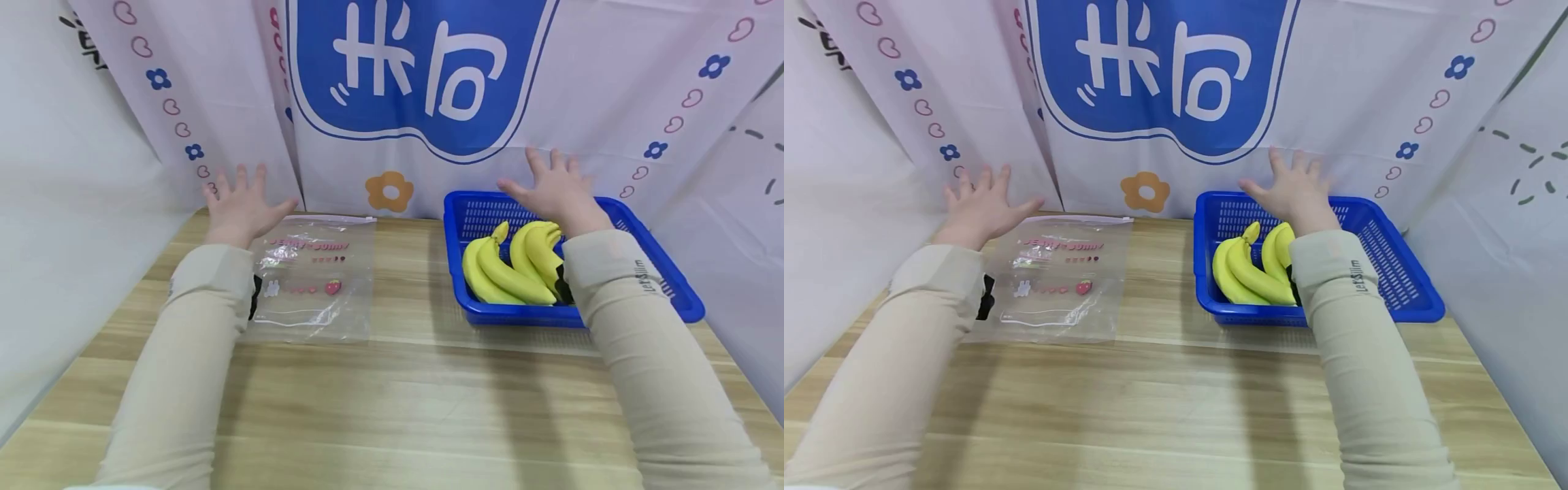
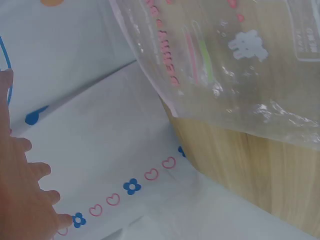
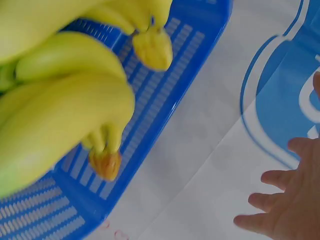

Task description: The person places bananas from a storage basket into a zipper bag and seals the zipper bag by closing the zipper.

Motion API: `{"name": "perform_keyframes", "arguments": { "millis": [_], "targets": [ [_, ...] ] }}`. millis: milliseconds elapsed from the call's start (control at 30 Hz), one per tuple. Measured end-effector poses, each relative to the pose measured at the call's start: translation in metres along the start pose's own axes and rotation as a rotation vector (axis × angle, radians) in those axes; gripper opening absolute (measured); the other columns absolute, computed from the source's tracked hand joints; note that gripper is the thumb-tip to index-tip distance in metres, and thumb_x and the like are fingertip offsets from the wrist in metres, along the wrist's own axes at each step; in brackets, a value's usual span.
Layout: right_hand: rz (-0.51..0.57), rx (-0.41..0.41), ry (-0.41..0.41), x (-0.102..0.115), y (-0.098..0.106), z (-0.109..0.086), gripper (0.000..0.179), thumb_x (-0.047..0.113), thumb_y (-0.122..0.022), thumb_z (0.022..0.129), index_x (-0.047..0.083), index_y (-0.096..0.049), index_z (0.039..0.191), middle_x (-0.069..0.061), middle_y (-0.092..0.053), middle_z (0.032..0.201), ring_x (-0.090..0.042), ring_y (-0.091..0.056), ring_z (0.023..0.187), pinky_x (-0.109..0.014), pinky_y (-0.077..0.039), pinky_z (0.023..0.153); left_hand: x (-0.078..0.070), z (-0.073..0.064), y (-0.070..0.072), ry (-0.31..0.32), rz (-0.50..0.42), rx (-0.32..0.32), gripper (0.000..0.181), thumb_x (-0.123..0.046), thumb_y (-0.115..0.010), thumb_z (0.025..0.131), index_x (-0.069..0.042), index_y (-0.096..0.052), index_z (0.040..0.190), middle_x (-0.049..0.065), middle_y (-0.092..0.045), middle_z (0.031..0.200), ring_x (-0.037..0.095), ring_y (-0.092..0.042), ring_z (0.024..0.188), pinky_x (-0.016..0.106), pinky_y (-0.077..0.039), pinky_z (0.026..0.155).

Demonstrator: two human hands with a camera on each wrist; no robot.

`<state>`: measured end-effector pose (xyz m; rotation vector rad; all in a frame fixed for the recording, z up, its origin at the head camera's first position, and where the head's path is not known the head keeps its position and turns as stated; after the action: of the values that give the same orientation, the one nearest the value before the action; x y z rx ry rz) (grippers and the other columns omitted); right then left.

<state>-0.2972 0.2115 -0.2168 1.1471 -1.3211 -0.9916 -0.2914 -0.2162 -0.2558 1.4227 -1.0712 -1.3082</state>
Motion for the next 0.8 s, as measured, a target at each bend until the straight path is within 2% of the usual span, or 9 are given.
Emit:
{"name": "perform_keyframes", "arguments": {
  "millis": [133,233,333,433,567,800],
  "targets": [
    [-0.007,0.006,0.057,0.019,-0.005,0.001,0.08,0.059,-0.033,0.096,0.01,-0.008,0.154,-0.029,-0.006,0.157,-0.052,-0.01,0.143,-0.067,-0.014,0.113,0.009,-0.004,-0.003,-0.013,0.017,0.003,0.096,-0.072,-0.028,0.09,-0.005,-0.001,0.153,0.032,-0.001,0.155,0.058,0.004,0.14,0.07,0.006,0.111],
    [-0.002,0.026,0.091,0.037,-0.01,0.001,0.066,0.041,-0.04,0.1,0.006,-0.022,0.151,-0.027,-0.022,0.154,-0.047,-0.023,0.141,-0.062,-0.024,0.113,0.015,-0.005,-0.006,-0.02,0.047,0.007,0.091,-0.067,-0.032,0.092,0.001,-0.014,0.15,0.036,-0.019,0.15,0.058,-0.016,0.137,0.071,-0.007,0.111],
    [-0.001,0.059,0.131,0.058,-0.019,0.001,0.056,0.03,-0.043,0.1,0.002,-0.032,0.147,-0.025,-0.034,0.151,-0.043,-0.031,0.14,-0.057,-0.028,0.114,0.022,-0.006,-0.01,-0.02,0.074,0.032,0.081,-0.057,-0.038,0.095,0.007,-0.026,0.145,0.038,-0.033,0.141,0.057,-0.031,0.128,0.069,-0.021,0.107],
    [0.002,0.113,0.168,0.081,-0.031,0.001,0.053,0.026,-0.045,0.099,0.002,-0.036,0.145,-0.021,-0.038,0.15,-0.039,-0.033,0.14,-0.052,-0.029,0.116,0.028,-0.007,-0.015,-0.018,0.09,0.069,0.071,-0.045,-0.041,0.096,0.01,-0.033,0.14,0.039,-0.039,0.136,0.057,-0.04,0.121,0.067,-0.032,0.102],
    [-0.009,0.178,0.222,0.118,-0.049,-0.005,0.05,0.023,-0.048,0.098,0.004,-0.04,0.144,-0.015,-0.043,0.148,-0.033,-0.038,0.139,-0.046,-0.032,0.115,0.035,-0.009,-0.023,-0.021,0.083,0.104,0.061,-0.035,-0.039,0.096,0.01,-0.04,0.136,0.038,-0.045,0.133,0.055,-0.046,0.117,0.066,-0.039,0.096],
    [-0.064,0.156,0.369,0.174,-0.081,-0.019,0.041,0.012,-0.042,0.096,0.008,-0.052,0.136,-0.012,-0.053,0.14,-0.028,-0.053,0.125,-0.045,-0.047,0.102,0.041,-0.011,-0.041,-0.035,0.036,0.115,0.046,-0.024,-0.039,0.096,0.012,-0.051,0.122,0.036,-0.056,0.119,0.049,-0.056,0.103,0.06,-0.048,0.082]
  ]
}}
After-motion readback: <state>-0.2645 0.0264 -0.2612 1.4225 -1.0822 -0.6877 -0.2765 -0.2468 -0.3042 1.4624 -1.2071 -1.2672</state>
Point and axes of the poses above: each hand's wrist, its own z-axis towards the middle knuckle, its own y-axis out of the back of the hand, x = y × z, the point moved 4 cm from there along z, towards the middle knuckle
